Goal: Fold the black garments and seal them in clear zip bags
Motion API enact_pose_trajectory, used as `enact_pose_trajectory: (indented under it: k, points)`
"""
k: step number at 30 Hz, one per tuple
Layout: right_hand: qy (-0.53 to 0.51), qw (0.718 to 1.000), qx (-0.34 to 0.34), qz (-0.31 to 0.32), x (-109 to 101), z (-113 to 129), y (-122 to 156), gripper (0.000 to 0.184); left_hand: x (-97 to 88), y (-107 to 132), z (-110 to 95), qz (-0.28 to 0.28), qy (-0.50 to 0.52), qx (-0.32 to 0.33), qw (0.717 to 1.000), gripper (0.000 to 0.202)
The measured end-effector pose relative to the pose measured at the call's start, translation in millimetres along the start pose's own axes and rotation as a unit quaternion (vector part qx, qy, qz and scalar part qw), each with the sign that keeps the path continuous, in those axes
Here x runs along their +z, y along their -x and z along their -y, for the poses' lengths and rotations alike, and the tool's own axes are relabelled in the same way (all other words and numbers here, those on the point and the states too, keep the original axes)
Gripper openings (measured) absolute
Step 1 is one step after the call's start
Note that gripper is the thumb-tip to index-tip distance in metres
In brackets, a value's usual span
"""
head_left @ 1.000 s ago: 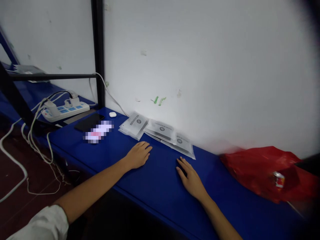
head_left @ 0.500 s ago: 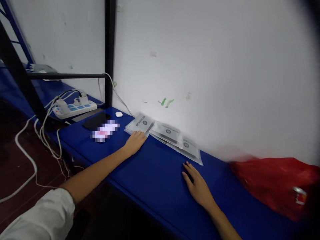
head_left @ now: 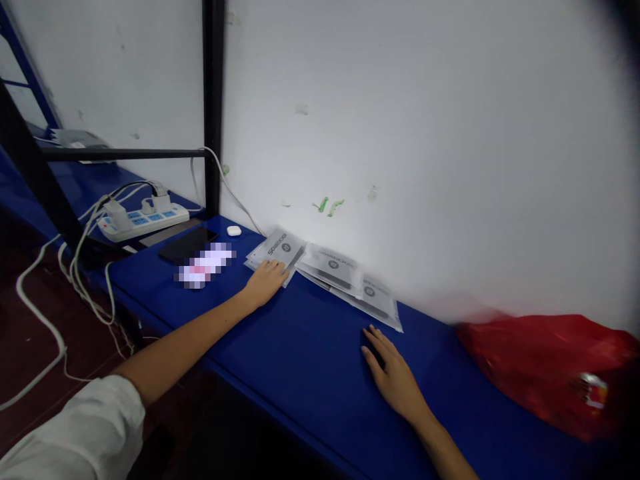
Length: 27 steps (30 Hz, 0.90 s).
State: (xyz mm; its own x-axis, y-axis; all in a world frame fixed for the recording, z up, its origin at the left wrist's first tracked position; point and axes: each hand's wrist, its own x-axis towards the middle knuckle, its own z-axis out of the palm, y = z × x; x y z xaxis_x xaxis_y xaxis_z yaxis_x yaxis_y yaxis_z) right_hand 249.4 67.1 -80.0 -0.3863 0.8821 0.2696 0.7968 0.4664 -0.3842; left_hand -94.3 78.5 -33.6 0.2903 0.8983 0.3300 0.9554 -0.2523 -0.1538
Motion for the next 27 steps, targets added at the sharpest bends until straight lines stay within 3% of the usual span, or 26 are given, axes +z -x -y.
enact_pose_trajectory:
  k: [10,21,24,27]
  points:
    - [-0.006,1.000,-0.003,-0.006,0.6,-1.4,0.5,0.051,-11.3,5.0,-14.1,0.040,0.023,-0.040,0.998,0.029]
    - [0.005,1.000,-0.016,-0.013,3.2,-3.5,-2.9,0.050,-47.2,80.5,-60.0,0.134,0.033,-0.025,0.990,0.032]
    - [0.003,1.000,-0.019,-0.015,4.0,-3.9,-3.4,0.049,-64.1,97.0,-67.1,0.166,0.062,0.003,0.984,0.036]
    - [0.001,1.000,-0.018,-0.016,4.7,-3.8,-2.9,0.050,-77.3,110.2,-68.6,0.176,0.118,-0.010,0.977,0.036]
